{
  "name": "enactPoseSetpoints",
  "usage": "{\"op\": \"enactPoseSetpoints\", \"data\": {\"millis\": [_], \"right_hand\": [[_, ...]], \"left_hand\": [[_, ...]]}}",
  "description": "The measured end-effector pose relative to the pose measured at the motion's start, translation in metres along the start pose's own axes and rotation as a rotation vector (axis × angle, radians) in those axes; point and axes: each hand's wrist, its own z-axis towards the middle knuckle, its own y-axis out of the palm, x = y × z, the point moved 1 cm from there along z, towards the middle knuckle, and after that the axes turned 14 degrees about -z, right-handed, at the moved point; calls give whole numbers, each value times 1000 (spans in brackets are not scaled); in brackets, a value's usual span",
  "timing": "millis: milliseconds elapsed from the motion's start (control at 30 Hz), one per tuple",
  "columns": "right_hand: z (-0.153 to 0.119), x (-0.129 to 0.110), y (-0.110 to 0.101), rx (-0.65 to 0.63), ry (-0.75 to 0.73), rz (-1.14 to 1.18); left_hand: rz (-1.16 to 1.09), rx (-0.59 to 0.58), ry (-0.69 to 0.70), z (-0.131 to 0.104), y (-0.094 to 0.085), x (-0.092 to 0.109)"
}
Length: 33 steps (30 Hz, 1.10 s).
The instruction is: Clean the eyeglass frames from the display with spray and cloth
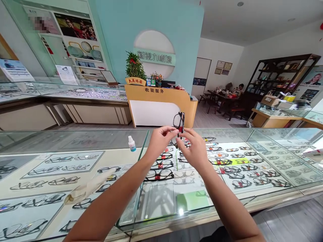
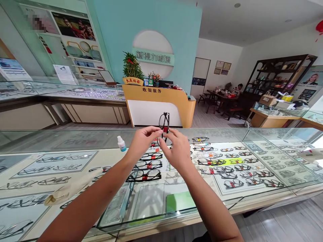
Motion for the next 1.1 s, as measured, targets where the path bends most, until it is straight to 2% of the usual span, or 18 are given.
{"op": "enactPoseSetpoints", "data": {"millis": [67, 133, 233, 300, 367, 500, 633, 800, 1000, 1100], "right_hand": [[-6, 11, -8, 19, 26, 58], [-6, 30, -15, 89, 114, 109], [-3, 71, -19, 265, 347, 120], [-1, 100, -13, 358, 458, 96], [-3, 126, -2, 387, 528, 52], [-12, 161, 22, 318, 602, -10], [-20, 175, 36, 233, 622, -46], [-22, 178, 38, 188, 633, -26], [-22, 177, 37, 170, 626, -1], [-22, 178, 37, 170, 637, 2]], "left_hand": [[42, -22, -16, -2, 5, -5], [129, -61, -17, -6, 11, -10], [384, -230, -8, -18, 26, -20], [577, -405, 11, -29, 38, -30], [722, -560, 19, -39, 51, -41], [904, -727, -38, -49, 68, -67], [976, -772, -74, -48, 72, -86], [975, -784, -100, -46, 69, -101], [948, -787, -106, -45, 67, -108], [886, -797, -61, -37, 64, -108]]}}
